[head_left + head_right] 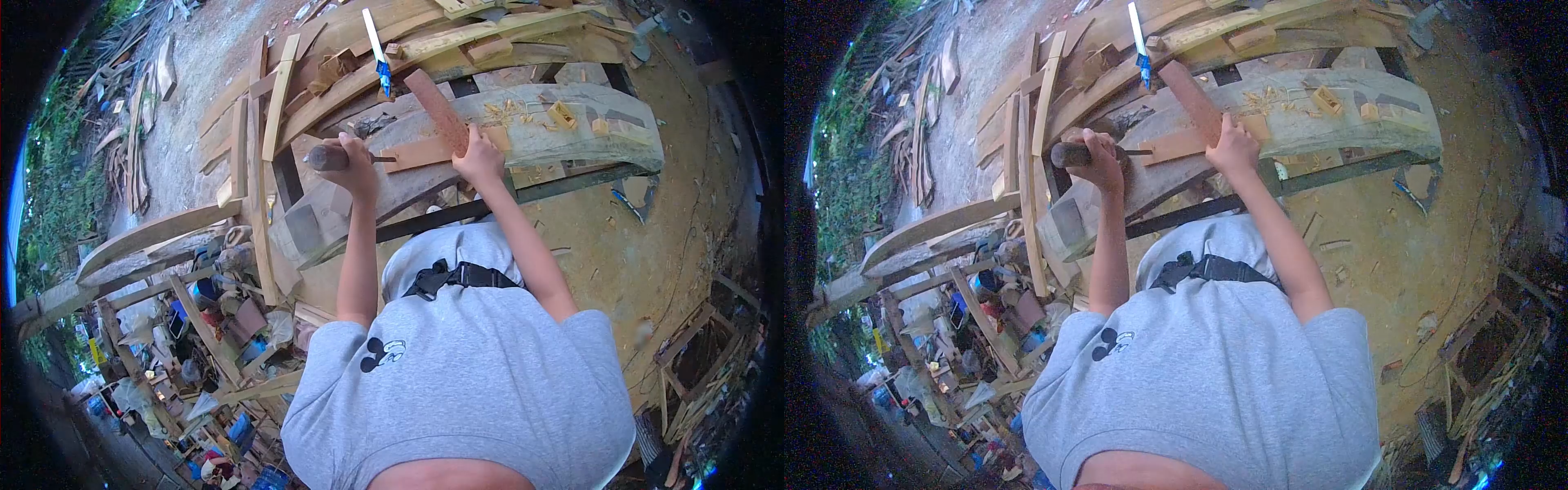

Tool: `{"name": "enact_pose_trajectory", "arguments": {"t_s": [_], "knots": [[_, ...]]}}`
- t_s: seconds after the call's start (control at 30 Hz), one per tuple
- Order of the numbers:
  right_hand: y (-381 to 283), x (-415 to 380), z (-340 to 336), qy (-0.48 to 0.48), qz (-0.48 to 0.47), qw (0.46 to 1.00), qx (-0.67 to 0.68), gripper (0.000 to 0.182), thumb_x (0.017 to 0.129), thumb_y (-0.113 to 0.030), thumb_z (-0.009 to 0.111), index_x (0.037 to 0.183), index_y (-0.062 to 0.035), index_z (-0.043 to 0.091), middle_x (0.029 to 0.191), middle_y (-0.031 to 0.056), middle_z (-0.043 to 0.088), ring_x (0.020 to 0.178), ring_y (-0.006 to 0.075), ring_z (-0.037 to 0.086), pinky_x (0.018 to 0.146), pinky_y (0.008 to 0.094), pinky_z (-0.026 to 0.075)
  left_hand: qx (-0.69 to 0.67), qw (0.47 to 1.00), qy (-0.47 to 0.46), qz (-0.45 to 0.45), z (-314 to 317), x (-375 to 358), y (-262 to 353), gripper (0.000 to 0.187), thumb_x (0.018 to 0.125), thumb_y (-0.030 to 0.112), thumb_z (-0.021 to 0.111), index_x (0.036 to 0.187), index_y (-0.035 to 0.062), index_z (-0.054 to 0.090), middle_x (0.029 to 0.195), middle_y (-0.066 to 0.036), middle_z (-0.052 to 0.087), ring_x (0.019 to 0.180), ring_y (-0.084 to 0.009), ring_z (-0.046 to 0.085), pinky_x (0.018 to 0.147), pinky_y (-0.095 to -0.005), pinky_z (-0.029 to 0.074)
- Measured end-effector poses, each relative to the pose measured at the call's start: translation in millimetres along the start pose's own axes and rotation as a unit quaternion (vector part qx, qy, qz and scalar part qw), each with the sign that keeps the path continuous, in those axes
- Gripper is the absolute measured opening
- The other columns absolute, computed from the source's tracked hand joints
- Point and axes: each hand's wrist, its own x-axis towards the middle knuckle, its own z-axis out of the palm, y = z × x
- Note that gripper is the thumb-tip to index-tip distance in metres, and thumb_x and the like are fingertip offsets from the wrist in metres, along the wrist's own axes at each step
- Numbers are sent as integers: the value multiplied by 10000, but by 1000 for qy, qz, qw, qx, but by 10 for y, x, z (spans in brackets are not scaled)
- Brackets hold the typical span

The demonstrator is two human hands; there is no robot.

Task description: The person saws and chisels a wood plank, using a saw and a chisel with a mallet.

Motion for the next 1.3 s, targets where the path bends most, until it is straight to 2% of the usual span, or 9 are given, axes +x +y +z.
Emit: {"name": "enact_pose_trajectory", "arguments": {"t_s": [0.07, 0.27, 0.3, 0.37, 0.47, 1.1, 1.3], "knots": [[0, -4, -6, -2, 2, 1000, 3, 609, 637, -287, 639, 1149, -85, 377, 982, 176, 529, 896, 320, 555, 718, 422, 472, 15, 999, 14, 33, 41, 14, 11, 216, 823, 50, 466, 636, 81, 363, 458, 6, 384, 347, -55, 360, 307, -198, 279], [20, -6, 20, 20, -7, 1000, 4, 587, 637, -285, 636, 1127, -80, 386, 971, 180, 532, 882, 328, 559, 726, 430, 467, -3, 1000, 18, 12, 86, 4, 40, 222, 824, 51, 465, 629, 81, 364, 444, 11, 373, 340, -55, 359, 299, -198, 272], [17, -4, 14, 16, -6, 1000, 6, 587, 637, -283, 637, 1127, -79, 387, 972, 180, 532, 884, 328, 558, 728, 431, 466, -3, 1000, 17, 11, 62, 5, 17, 222, 824, 51, 465, 629, 81, 364, 444, 11, 373, 340, -55, 359, 299, -198, 272], [9, 0, 6, 11, -4, 1000, 9, 587, 637, -282, 639, 1127, -78, 387, 973, 180, 531, 885, 329, 557, 730, 432, 465, 11, 1000, -8, 11, -4, 9, -40, 182, 806, 54, 501, 682, 77, 371, 489, 6, 415, 375, -53, 395, 335, -190, 336], [4, 2, 5, 5, 0, 1000, 11, 596, 635, -278, 643, 1132, -78, 383, 973, 181, 531, 889, 331, 556, 731, 432, 465, -1, 1000, 5, 24, 53, 5, -25, 211, 827, 43, 464, 642, 80, 368, 459, 10, 383, 349, -52, 359, 304, -195, 275], [13, 13, 25, 8, 2, 1000, 4, 553, 644, -297, 628, 1093, -84, 385, 916, 166, 555, 866, 325, 563, 717, 429, 461, 2, 1000, 13, 8, 69, 6, -15, 190, 805, 20, 485, 664, 79, 374, 470, 5, 391, 353, -58, 370, 309, -196, 294], [18, 8, 35, 24, -7, 1000, 1, 529, 643, -293, 628, 1070, -81, 400, 903, 167, 560, 864, 329, 563, 721, 431, 459, 29, 999, -5, 31, 46, 9, -48, 184, 802, 34, 503, 673, 76, 378, 480, -12, 422, 360, -63, 386, 318, -197, 310]]}}
